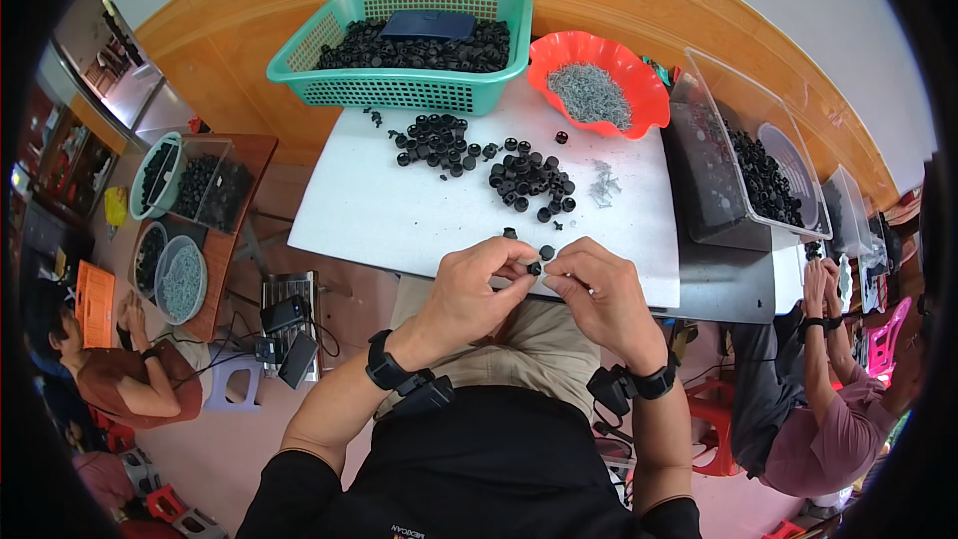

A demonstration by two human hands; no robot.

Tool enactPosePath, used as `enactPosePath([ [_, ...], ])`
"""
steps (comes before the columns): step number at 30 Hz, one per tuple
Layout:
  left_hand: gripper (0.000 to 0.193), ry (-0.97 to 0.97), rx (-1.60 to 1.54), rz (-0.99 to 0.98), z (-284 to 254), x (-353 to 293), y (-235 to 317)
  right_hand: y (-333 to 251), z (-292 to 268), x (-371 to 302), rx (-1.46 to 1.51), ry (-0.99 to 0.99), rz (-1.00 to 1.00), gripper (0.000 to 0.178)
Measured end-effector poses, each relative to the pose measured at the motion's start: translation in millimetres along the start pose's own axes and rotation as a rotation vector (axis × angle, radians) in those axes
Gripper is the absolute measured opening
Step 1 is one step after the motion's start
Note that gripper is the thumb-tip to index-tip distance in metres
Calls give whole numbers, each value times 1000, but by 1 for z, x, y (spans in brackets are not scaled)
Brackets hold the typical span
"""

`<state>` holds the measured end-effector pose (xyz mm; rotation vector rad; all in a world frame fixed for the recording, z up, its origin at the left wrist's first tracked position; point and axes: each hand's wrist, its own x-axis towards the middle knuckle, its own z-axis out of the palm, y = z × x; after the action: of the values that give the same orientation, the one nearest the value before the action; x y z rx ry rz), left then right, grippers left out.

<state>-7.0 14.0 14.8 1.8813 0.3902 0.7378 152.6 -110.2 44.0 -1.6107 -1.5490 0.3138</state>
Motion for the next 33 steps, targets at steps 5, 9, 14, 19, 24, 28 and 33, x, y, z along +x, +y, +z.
enactPosePath([
  [5,24,11,86,125,0,-3,1,-5,-4,1,-57,-48,-9,9],
  [9,22,11,105,118,3,-2,4,-3,-6,1,-87,-62,-23,8],
  [14,23,-6,57,73,4,-2,6,2,-2,-1,-85,-54,-64,12],
  [19,20,-27,-213,-153,5,-1,5,4,-1,-5,-130,2,-141,22],
  [24,17,-66,-471,-217,2,3,-1,1,-2,-8,-75,-12,-93,31],
  [28,18,-146,-603,-346,-3,4,0,-8,-7,-8,-22,-50,-16,35],
  [33,19,-153,-652,-365,-4,5,0,0,-5,-9,-83,-22,-83,36],
])
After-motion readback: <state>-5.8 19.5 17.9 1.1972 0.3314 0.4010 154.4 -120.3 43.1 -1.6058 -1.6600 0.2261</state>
